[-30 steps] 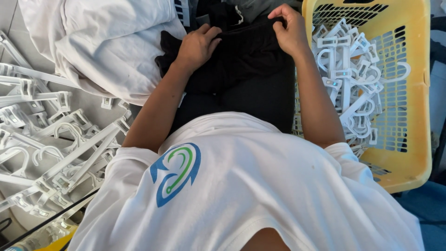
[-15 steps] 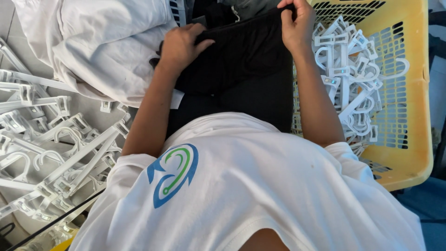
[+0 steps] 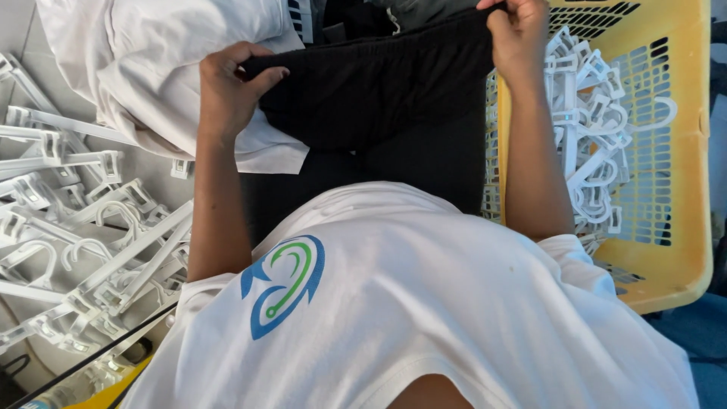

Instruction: The person organizes clothing by attaching plastic hangers to trousers and shorts, then moves the hung items to a pile.

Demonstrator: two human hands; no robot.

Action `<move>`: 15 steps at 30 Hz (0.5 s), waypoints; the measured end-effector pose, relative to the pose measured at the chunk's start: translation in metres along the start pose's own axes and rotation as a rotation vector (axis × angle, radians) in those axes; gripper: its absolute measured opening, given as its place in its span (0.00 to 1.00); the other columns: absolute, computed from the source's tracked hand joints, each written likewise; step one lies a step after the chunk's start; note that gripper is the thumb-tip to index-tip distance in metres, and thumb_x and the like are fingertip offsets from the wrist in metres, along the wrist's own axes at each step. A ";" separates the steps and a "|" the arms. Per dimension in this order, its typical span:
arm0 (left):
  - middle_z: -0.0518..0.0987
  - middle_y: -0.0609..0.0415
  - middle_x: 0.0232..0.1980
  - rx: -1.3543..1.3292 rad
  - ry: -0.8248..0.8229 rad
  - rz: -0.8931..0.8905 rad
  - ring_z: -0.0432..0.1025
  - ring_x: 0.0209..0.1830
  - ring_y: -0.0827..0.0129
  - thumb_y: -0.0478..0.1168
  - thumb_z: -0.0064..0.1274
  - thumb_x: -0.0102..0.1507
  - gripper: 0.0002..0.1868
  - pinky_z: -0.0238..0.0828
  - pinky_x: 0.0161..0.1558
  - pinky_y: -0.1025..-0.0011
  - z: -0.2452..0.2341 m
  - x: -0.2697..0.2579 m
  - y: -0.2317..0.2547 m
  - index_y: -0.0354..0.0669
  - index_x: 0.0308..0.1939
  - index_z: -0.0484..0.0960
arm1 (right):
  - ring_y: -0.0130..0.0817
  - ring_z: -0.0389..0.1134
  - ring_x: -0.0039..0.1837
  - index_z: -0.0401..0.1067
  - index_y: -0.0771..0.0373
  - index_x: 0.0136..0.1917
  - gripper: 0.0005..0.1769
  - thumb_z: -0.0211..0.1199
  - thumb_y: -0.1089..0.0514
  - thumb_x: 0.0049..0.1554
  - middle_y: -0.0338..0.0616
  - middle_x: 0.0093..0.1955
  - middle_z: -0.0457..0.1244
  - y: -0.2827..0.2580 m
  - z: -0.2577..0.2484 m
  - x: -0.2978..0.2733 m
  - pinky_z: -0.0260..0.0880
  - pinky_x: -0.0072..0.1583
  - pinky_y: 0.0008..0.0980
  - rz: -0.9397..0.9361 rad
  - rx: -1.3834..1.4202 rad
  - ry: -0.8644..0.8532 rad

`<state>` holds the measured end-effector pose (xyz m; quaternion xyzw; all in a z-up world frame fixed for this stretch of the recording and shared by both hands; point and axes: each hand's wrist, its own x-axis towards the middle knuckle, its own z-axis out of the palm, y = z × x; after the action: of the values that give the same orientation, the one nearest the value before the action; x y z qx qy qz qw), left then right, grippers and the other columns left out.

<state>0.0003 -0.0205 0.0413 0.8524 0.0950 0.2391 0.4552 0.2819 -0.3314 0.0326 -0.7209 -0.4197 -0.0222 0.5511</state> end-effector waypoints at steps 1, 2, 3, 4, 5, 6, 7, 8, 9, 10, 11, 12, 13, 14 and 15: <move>0.79 0.59 0.39 -0.045 0.039 -0.023 0.69 0.35 0.76 0.30 0.65 0.61 0.09 0.62 0.35 0.81 -0.001 -0.002 0.004 0.43 0.41 0.81 | 0.34 0.65 0.51 0.70 0.66 0.47 0.15 0.47 0.76 0.52 0.44 0.47 0.65 -0.011 -0.006 0.002 0.62 0.55 0.31 0.009 0.024 -0.040; 0.79 0.59 0.39 -0.048 0.042 -0.026 0.69 0.35 0.76 0.30 0.65 0.61 0.09 0.62 0.35 0.81 -0.005 -0.002 0.010 0.43 0.41 0.81 | 0.34 0.65 0.51 0.70 0.66 0.47 0.15 0.47 0.76 0.52 0.44 0.47 0.65 -0.032 -0.014 0.002 0.62 0.55 0.31 0.009 0.022 -0.045; 0.78 0.57 0.39 -0.082 0.055 0.009 0.67 0.36 0.76 0.28 0.65 0.62 0.09 0.61 0.35 0.81 -0.009 -0.003 0.015 0.41 0.42 0.81 | 0.36 0.64 0.52 0.68 0.67 0.50 0.14 0.49 0.78 0.56 0.46 0.49 0.63 -0.053 -0.022 0.002 0.63 0.57 0.34 -0.031 0.007 -0.109; 0.77 0.56 0.40 -0.113 0.066 0.048 0.66 0.36 0.75 0.26 0.65 0.62 0.10 0.59 0.34 0.81 -0.013 -0.002 0.021 0.39 0.43 0.81 | 0.38 0.63 0.54 0.66 0.69 0.53 0.13 0.51 0.81 0.61 0.47 0.50 0.61 -0.074 -0.031 0.003 0.64 0.58 0.36 -0.072 -0.007 -0.168; 0.77 0.56 0.40 -0.115 0.068 0.049 0.66 0.36 0.75 0.26 0.65 0.62 0.10 0.59 0.34 0.81 -0.016 -0.004 0.029 0.39 0.43 0.81 | 0.38 0.63 0.54 0.66 0.69 0.53 0.13 0.51 0.81 0.61 0.47 0.50 0.61 -0.074 -0.036 0.000 0.64 0.58 0.36 -0.073 -0.008 -0.170; 0.77 0.55 0.41 -0.128 0.046 0.080 0.67 0.37 0.74 0.25 0.63 0.64 0.11 0.60 0.34 0.80 -0.020 -0.003 0.037 0.39 0.47 0.81 | 0.33 0.54 0.47 0.63 0.67 0.49 0.12 0.51 0.81 0.62 0.42 0.43 0.53 -0.074 -0.042 -0.001 0.56 0.53 0.34 -0.042 0.001 -0.173; 0.76 0.53 0.43 -0.141 0.023 0.112 0.67 0.39 0.72 0.23 0.60 0.66 0.12 0.61 0.35 0.80 -0.024 -0.002 0.045 0.38 0.50 0.80 | 0.29 0.46 0.40 0.60 0.66 0.45 0.13 0.50 0.81 0.63 0.37 0.35 0.45 -0.074 -0.049 -0.001 0.47 0.48 0.32 -0.011 0.011 -0.176; 0.76 0.53 0.43 -0.142 0.025 0.119 0.67 0.39 0.72 0.23 0.60 0.66 0.12 0.61 0.35 0.80 -0.026 -0.002 0.048 0.38 0.50 0.80 | 0.29 0.46 0.40 0.60 0.66 0.45 0.13 0.50 0.81 0.63 0.37 0.35 0.45 -0.080 -0.050 -0.002 0.47 0.48 0.32 -0.017 0.007 -0.173; 0.75 0.53 0.42 -0.138 0.019 0.119 0.65 0.37 0.73 0.22 0.59 0.65 0.12 0.59 0.34 0.80 -0.027 -0.003 0.051 0.38 0.50 0.81 | 0.28 0.50 0.40 0.65 0.68 0.50 0.10 0.52 0.80 0.64 0.41 0.40 0.53 -0.087 -0.050 -0.002 0.50 0.47 0.28 0.008 -0.046 -0.184; 0.74 0.53 0.40 -0.134 0.013 0.117 0.64 0.35 0.73 0.21 0.58 0.65 0.13 0.58 0.34 0.80 -0.029 -0.004 0.053 0.38 0.51 0.82 | 0.26 0.54 0.40 0.71 0.71 0.54 0.10 0.54 0.80 0.64 0.44 0.44 0.61 -0.093 -0.051 -0.004 0.52 0.45 0.25 0.034 -0.098 -0.197; 0.74 0.53 0.40 -0.134 0.016 0.121 0.64 0.35 0.73 0.21 0.58 0.65 0.13 0.58 0.34 0.80 -0.030 -0.004 0.054 0.38 0.51 0.82 | 0.26 0.54 0.40 0.71 0.71 0.54 0.10 0.54 0.80 0.64 0.44 0.44 0.61 -0.096 -0.051 -0.004 0.52 0.45 0.25 0.031 -0.100 -0.196; 0.74 0.54 0.40 -0.145 0.009 0.080 0.64 0.35 0.75 0.22 0.58 0.66 0.13 0.57 0.35 0.81 -0.031 -0.006 0.054 0.39 0.51 0.82 | 0.25 0.52 0.39 0.71 0.70 0.53 0.09 0.55 0.78 0.65 0.41 0.39 0.57 -0.099 -0.050 -0.005 0.52 0.45 0.24 0.063 -0.115 -0.214; 0.74 0.55 0.39 -0.157 0.002 0.039 0.63 0.35 0.76 0.23 0.57 0.66 0.13 0.57 0.36 0.82 -0.032 -0.008 0.055 0.40 0.51 0.82 | 0.24 0.50 0.37 0.71 0.69 0.52 0.08 0.56 0.77 0.66 0.38 0.34 0.54 -0.101 -0.050 -0.006 0.51 0.45 0.24 0.095 -0.129 -0.233; 0.74 0.55 0.39 -0.157 0.002 0.040 0.63 0.35 0.76 0.23 0.57 0.66 0.13 0.57 0.36 0.82 -0.033 -0.008 0.054 0.40 0.51 0.82 | 0.24 0.50 0.37 0.71 0.69 0.52 0.08 0.56 0.77 0.66 0.38 0.34 0.54 -0.101 -0.051 -0.007 0.51 0.45 0.24 0.094 -0.130 -0.232; 0.73 0.55 0.39 -0.170 -0.007 0.028 0.63 0.34 0.76 0.23 0.56 0.67 0.12 0.58 0.35 0.82 -0.034 -0.009 0.052 0.40 0.52 0.82 | 0.24 0.51 0.37 0.70 0.69 0.53 0.07 0.56 0.77 0.67 0.38 0.35 0.55 -0.101 -0.051 -0.007 0.51 0.45 0.23 0.085 -0.116 -0.249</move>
<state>-0.0273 -0.0283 0.0974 0.8127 0.0610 0.2497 0.5229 0.2359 -0.3729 0.1277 -0.7659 -0.4518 0.0665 0.4526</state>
